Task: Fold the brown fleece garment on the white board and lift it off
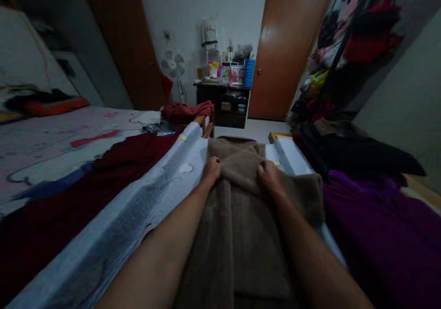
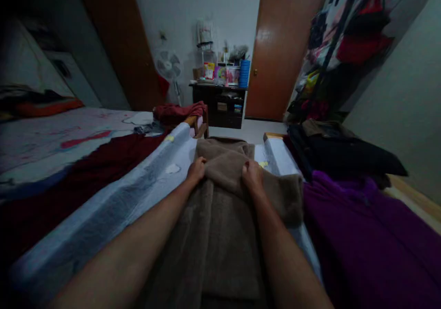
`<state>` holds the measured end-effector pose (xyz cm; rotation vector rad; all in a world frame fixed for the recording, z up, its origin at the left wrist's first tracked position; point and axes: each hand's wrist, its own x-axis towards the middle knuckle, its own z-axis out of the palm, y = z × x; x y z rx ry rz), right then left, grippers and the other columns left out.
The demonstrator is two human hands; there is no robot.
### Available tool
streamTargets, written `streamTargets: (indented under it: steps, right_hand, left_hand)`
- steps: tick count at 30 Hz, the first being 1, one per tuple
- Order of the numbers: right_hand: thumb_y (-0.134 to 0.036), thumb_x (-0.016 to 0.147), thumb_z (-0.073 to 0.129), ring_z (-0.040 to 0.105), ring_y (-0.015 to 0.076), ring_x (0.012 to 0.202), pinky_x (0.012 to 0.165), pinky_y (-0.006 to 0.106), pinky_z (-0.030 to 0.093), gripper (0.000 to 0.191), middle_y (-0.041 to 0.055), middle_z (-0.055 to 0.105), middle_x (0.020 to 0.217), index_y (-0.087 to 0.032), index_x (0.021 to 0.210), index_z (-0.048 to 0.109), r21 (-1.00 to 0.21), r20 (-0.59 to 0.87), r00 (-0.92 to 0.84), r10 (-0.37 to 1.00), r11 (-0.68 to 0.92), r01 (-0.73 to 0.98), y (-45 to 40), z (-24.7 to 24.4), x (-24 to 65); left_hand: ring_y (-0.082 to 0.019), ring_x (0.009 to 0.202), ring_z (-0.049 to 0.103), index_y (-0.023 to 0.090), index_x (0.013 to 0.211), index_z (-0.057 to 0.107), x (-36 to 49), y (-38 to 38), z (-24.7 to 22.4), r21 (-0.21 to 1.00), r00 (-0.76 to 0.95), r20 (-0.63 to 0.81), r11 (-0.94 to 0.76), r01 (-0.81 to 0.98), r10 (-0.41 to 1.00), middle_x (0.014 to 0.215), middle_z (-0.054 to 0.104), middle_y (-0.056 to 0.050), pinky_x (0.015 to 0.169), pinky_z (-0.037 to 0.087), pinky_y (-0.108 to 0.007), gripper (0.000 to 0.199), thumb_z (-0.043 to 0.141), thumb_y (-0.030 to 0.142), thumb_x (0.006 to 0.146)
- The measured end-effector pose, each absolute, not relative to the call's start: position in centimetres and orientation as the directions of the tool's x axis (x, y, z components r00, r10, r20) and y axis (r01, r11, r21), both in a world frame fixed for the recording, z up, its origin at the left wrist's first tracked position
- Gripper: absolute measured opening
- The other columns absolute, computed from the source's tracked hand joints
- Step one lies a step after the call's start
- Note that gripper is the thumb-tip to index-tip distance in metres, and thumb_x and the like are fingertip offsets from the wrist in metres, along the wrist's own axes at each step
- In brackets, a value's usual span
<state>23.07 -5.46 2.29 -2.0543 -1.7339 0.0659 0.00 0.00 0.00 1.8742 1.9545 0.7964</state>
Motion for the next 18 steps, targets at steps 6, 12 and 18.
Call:
streamTargets:
  steps: [6, 12, 18]
  right_hand:
    - [-0.035, 0.094, 0.042, 0.047, 0.0320, 0.122, 0.103, 0.042, 0.029, 0.044, 0.0200, 0.060, 0.122, -0.006, 0.124, 0.054, -0.324, 0.225, 0.290, 0.930, -0.209, 0.923, -2.6, 1.0, 24.2]
    - [-0.046, 0.092, 0.046, 0.061, 0.0300, 0.097, 0.086, 0.041, 0.039, 0.038, 0.0155, 0.069, 0.100, -0.014, 0.097, 0.067, -0.301, 0.123, 0.294, 0.948, -0.247, 0.921, -2.0, 0.8, 25.9]
    - [-0.043, 0.090, 0.049, 0.063, 0.0218, 0.083, 0.066, 0.028, 0.037, 0.029, 0.0088, 0.071, 0.089, -0.019, 0.093, 0.066, -0.321, 0.232, 0.292, 0.928, -0.210, 0.923, -2.2, 2.9, 27.3]
  left_hand:
    - [-0.021, 0.117, 0.055, 0.012, 0.120, 0.057, 0.5, 3.6, -0.6, 0.550, -0.132, 0.236, -0.020, 0.835, 0.963, 0.124, 0.061, -0.012, 0.097, 0.041, -0.029, 0.044, 0.039, 0.005, 0.080]
    - [-0.026, 0.129, 0.044, 0.013, 0.127, 0.053, 0.5, 5.5, -1.6, 0.481, -0.077, 0.303, -0.083, 0.873, 0.950, 0.136, 0.053, -0.013, 0.109, 0.032, -0.037, 0.044, 0.045, 0.014, 0.083]
    - [-0.026, 0.143, 0.023, 0.008, 0.142, 0.036, 1.0, 7.5, -1.2, 0.329, 0.116, 0.264, -0.202, 0.923, 0.958, 0.153, 0.032, -0.015, 0.115, 0.019, -0.041, 0.054, 0.038, 0.031, 0.093]
